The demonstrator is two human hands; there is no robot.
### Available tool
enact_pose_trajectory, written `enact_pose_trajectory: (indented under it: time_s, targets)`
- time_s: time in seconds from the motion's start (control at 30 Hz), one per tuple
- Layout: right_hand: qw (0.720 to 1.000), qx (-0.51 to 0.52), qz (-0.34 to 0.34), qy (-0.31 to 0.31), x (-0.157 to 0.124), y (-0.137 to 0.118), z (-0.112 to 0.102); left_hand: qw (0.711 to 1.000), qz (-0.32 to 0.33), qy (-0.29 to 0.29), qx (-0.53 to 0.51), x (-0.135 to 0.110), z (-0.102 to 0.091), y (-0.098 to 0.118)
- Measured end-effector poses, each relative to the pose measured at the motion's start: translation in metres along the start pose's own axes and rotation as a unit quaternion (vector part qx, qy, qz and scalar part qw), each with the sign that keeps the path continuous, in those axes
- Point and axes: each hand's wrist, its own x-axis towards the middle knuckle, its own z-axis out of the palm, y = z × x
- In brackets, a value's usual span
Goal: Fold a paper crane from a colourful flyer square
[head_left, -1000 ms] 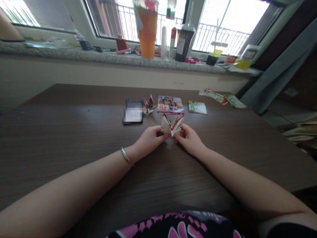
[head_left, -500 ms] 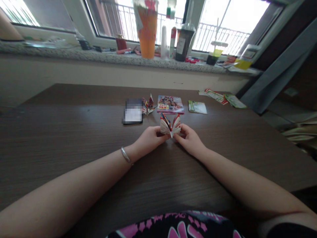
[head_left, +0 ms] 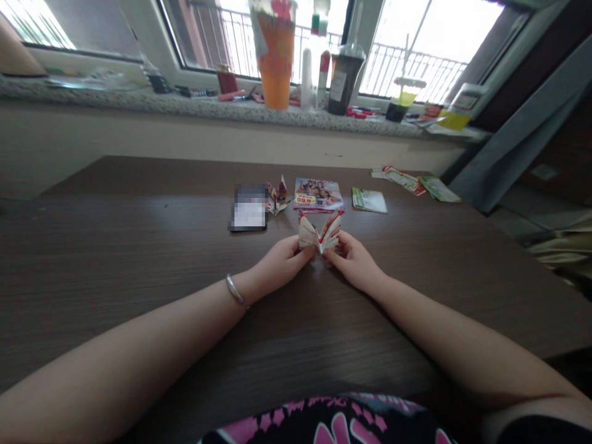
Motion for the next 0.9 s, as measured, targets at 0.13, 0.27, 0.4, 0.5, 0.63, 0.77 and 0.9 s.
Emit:
enact_pose_trajectory:
  time_s: [0.13,0.27,0.4,0.5,0.63,0.77,0.9]
  targets:
    - [1.0,0.003,0.007,-0.004,-0.001,-0.0015,-0.0003,1.0,0.01,0.005,0.016,-0.0017,-0.0013,0.0022]
    - [0.999,0.032,0.001,-0.001,-0.0021,-0.0015,-0.0014,1.0,0.011,-0.011,0.001,-0.0021,-0.0006,0.0026]
    - [0.997,0.074,0.01,0.013,-0.0026,-0.0033,-0.0027,1.0,0.019,0.002,-0.013,-0.0021,0.0001,-0.0002]
    - [0.999,0.054,0.006,-0.002,-0.0034,-0.0056,-0.0026,0.998,0.031,0.045,-0.043,-0.0022,-0.0003,-0.0012]
    - [1.0,-0.02,-0.018,-0.007,-0.0056,-0.008,-0.0019,0.995,0.03,0.051,-0.086,-0.0026,-0.0002,0.0001]
    - [0.999,0.003,-0.025,0.025,-0.007,-0.0094,-0.0015,0.995,0.017,0.04,-0.085,-0.0035,0.001,0.004]
    - [0.999,0.016,-0.029,0.037,-0.007,-0.0094,-0.0021,0.996,0.011,0.034,-0.08,-0.005,0.0013,0.0079]
